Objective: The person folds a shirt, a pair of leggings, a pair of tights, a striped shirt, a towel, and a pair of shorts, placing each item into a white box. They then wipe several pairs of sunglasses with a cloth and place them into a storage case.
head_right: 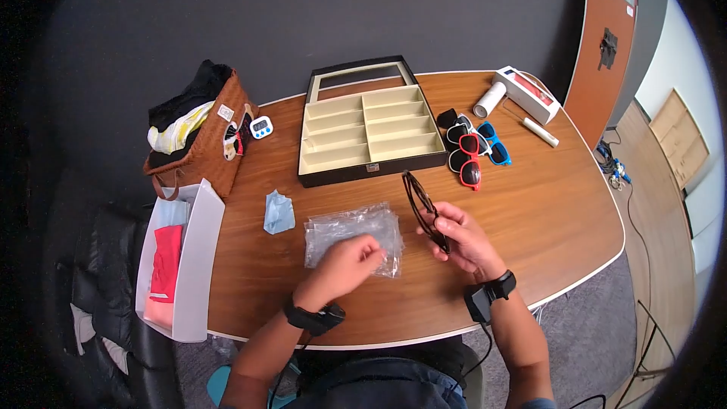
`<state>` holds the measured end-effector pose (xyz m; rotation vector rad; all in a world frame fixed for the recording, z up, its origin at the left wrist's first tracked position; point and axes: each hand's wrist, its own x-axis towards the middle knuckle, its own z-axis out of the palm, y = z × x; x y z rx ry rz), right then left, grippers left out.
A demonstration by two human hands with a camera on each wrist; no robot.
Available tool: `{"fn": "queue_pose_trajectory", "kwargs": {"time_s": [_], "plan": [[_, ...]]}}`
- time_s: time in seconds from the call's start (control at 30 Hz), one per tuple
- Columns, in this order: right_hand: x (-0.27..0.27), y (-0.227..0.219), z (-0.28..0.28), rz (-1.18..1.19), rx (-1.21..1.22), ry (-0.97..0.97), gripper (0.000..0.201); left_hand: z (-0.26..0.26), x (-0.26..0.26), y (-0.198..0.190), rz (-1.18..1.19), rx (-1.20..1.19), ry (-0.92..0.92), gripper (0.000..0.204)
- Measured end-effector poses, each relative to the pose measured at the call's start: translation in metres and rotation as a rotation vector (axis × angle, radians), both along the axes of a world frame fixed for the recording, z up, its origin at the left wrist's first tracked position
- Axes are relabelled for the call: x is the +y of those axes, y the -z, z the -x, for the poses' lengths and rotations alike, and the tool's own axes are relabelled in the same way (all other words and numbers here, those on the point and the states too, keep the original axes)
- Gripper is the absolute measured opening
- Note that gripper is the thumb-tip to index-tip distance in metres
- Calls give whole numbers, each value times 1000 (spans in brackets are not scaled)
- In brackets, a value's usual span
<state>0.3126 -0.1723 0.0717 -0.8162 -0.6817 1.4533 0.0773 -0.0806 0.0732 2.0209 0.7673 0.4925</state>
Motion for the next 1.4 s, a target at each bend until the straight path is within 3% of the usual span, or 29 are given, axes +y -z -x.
{"fn": "queue_pose_trajectory", "kwargs": {"time_s": [0.07, 0.13, 0.2, 0.37, 0.43, 0.6, 0.97, 1.17, 1.23, 1.4], "plan": [[-13, 7, -7, 50, -100, 67, 37, -11, -15, 3, -193, 145, 9, 33], [-25, 15, -12, 113, -427, 124, 38, -21, -22, 9, -303, 236, 8, 35], [-36, 17, -11, 202, -567, 150, 39, -29, -24, 18, -428, 331, -15, 39], [-46, 27, -11, 180, -594, 182, 40, -35, -21, 29, -400, 414, -42, 39], [-44, 33, -11, 143, -729, 178, 41, -35, -19, 28, -387, 410, -43, 38], [-44, 34, -11, 141, -709, 178, 42, -34, -21, 18, -353, 459, -29, 31], [-46, 36, -12, 114, -704, 156, 47, -26, -13, 38, -366, 407, 25, 23], [-47, 28, -3, 26, -926, 183, 41, -6, -4, 23, -172, 229, 76, 20], [-48, 9, 7, 34, -972, 76, 40, 0, -2, 20, -116, 177, 95, 20], [-45, 2, 12, -112, -1239, 36, 40, 7, -3, 20, -34, 143, 135, 17]]}}
